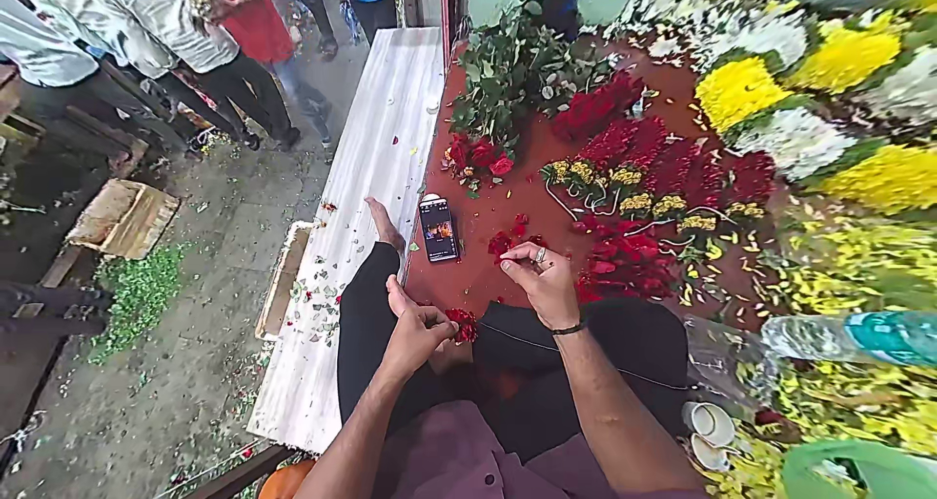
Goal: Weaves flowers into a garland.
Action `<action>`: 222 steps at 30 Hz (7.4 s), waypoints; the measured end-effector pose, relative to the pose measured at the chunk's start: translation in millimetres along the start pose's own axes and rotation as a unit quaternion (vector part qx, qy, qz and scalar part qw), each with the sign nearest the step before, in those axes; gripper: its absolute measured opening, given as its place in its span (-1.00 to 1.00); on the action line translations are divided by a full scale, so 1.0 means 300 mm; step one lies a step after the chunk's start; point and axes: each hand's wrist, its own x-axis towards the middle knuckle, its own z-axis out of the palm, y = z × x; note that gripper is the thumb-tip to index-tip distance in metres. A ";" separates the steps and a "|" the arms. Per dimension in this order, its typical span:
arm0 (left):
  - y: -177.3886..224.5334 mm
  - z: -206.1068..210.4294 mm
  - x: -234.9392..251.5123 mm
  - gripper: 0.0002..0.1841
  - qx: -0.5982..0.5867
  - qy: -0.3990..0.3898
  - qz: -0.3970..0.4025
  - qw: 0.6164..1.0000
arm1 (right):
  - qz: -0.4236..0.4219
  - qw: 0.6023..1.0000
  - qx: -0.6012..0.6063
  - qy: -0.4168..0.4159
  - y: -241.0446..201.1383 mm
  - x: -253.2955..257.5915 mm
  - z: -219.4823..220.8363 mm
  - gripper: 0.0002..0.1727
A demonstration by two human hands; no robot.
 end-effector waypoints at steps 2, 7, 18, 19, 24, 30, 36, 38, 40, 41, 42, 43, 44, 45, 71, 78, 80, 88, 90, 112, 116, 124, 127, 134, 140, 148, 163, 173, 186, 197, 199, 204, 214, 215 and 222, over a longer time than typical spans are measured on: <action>0.001 0.000 0.009 -0.81 0.016 0.006 0.004 1.000 | 0.015 0.999 0.041 0.021 -0.030 -0.034 0.022 -0.74; 0.030 -0.004 0.030 -0.79 0.038 -0.004 0.011 0.999 | 0.079 0.988 0.135 0.014 -0.102 -0.121 0.062 -0.34; 0.105 0.002 0.037 -0.82 0.059 -0.047 0.029 0.997 | 0.203 0.976 0.075 -0.022 -0.037 -0.203 0.132 -0.21; 0.097 0.002 0.041 -0.81 0.064 -0.047 0.037 0.996 | 0.212 0.974 0.069 -0.032 -0.035 -0.199 0.128 -0.18; 0.068 -0.001 0.052 -0.85 0.051 -0.038 0.004 0.998 | 0.249 0.961 0.054 -0.111 -0.014 -0.196 0.101 0.01; 0.071 -0.023 0.061 -0.84 0.072 -0.003 -0.038 0.997 | 0.122 0.975 -0.082 -0.169 0.030 -0.167 0.043 -0.04; 0.084 -0.067 0.072 -0.78 0.100 0.019 -0.061 0.993 | 0.099 0.976 -0.054 -0.187 0.065 -0.158 0.019 -0.82; 0.071 -0.083 0.071 -0.74 0.104 0.035 -0.063 0.992 | 0.087 0.971 -0.055 -0.217 0.040 -0.151 -0.010 -0.86; 0.087 -0.088 0.073 -0.74 0.146 0.042 -0.069 0.986 | 0.064 0.953 -0.025 -0.295 0.004 -0.158 -0.025 -0.84; 0.110 -0.084 0.070 -0.74 0.186 0.038 -0.071 0.979 | 0.049 0.945 0.006 -0.324 -0.014 -0.164 -0.022 -0.84; 0.140 -0.076 0.060 -0.75 0.237 0.018 -0.071 0.969 | 0.028 0.942 0.044 -0.333 -0.031 -0.171 -0.015 -0.85; 0.173 -0.068 0.046 -0.76 0.292 -0.027 -0.061 0.954 | 0.003 0.944 0.075 -0.320 -0.047 -0.174 -0.008 -0.87; 0.209 -0.059 0.028 -0.77 0.331 -0.092 -0.046 0.938 | -0.017 0.952 0.093 -0.292 -0.057 -0.171 -0.002 -0.87; 0.244 -0.050 0.010 -0.78 0.342 -0.170 -0.018 0.924 | -0.024 0.960 0.098 -0.261 -0.062 -0.164 0.000 -0.88; 0.079 -0.081 0.047 -0.84 0.115 -0.096 0.002 0.989 | 0.221 0.952 -0.027 -0.212 0.011 -0.039 -0.124 -0.80; 0.052 -0.073 0.007 -0.84 0.085 -0.079 0.012 0.993 | 0.257 0.873 -0.410 0.056 0.371 0.388 -0.155 -0.73; 0.040 -0.070 -0.006 -0.85 0.068 -0.075 0.009 0.995 | 0.293 0.826 -0.480 0.045 0.453 0.442 -0.121 -0.55; 0.005 -0.094 -0.011 -0.85 0.058 -0.064 -0.010 0.996 | 0.184 0.946 -0.263 0.037 0.385 0.398 -0.082 -0.75; 0.010 -0.079 0.006 -0.85 0.057 -0.069 0.000 0.996 | 0.171 0.969 -0.176 0.017 0.301 0.350 -0.097 -0.78; 0.017 -0.042 -0.046 -0.86 0.064 -0.044 -0.001 0.997 | 0.057 0.995 0.056 -0.058 0.090 0.021 -0.072 -0.62; 0.034 -0.038 -0.041 -0.86 0.068 -0.042 -0.002 0.997 | 0.044 0.998 0.027 -0.041 0.082 0.021 -0.073 -0.71; 0.049 -0.039 -0.009 -0.85 0.094 -0.008 0.004 0.995 | 0.038 0.998 0.056 0.010 0.034 -0.001 -0.037 -0.63; 0.055 -0.036 0.012 -0.81 0.116 0.002 -0.005 0.993 | 0.067 0.993 0.095 0.014 0.005 -0.029 -0.011 -0.46; 0.057 -0.018 0.030 -0.77 0.110 -0.004 -0.026 0.994 | 0.187 0.965 0.178 -0.040 -0.081 -0.176 0.079 -0.44; 0.072 -0.009 0.037 -0.83 0.127 -0.032 0.004 0.991 | 0.225 0.968 0.105 -0.046 -0.044 -0.206 0.149 -0.38; 0.044 -0.003 0.053 -0.80 0.118 -0.057 0.039 0.991 | 0.229 0.970 0.003 -0.088 -0.007 -0.203 0.136 -0.19; 0.038 -0.061 0.054 -0.81 0.123 0.016 -0.050 0.991 | 0.121 0.962 -0.065 -0.237 0.095 -0.152 0.032 -0.60; 0.123 -0.058 0.024 -0.78 0.235 -0.001 -0.055 0.971 | 0.016 0.936 0.069 -0.344 -0.026 -0.160 0.003 -0.86; 0.249 0.059 0.134 -0.80 0.179 0.079 0.112 0.974 | 0.033 0.926 0.230 -0.298 0.026 -0.166 0.030 -0.86; 0.001 0.018 0.097 -0.84 0.054 0.099 0.000 0.994 | 0.024 0.964 0.075 -0.256 -0.010 -0.187 0.090 -0.83; -0.007 -0.019 0.088 -0.82 0.056 0.059 -0.001 0.997 | 0.074 0.977 0.089 -0.180 0.017 -0.147 0.026 -0.86; 0.024 -0.070 0.058 -0.82 0.107 -0.051 -0.030 0.993 | 0.154 0.966 0.121 -0.170 0.050 -0.125 -0.024 -0.89; 0.003 -0.063 0.001 -0.79 0.110 -0.086 -0.003 0.990 | 0.076 0.929 -0.221 -0.285 0.309 0.176 0.274 -0.49; -0.001 -0.065 -0.010 -0.79 0.105 -0.073 0.005 0.992 | 0.085 0.924 -0.236 -0.288 0.326 0.210 0.312 -0.42; -0.036 -0.084 -0.020 -0.80 0.101 -0.018 0.005 0.995 | 0.107 0.957 -0.182 -0.197 0.360 0.302 0.297 -0.11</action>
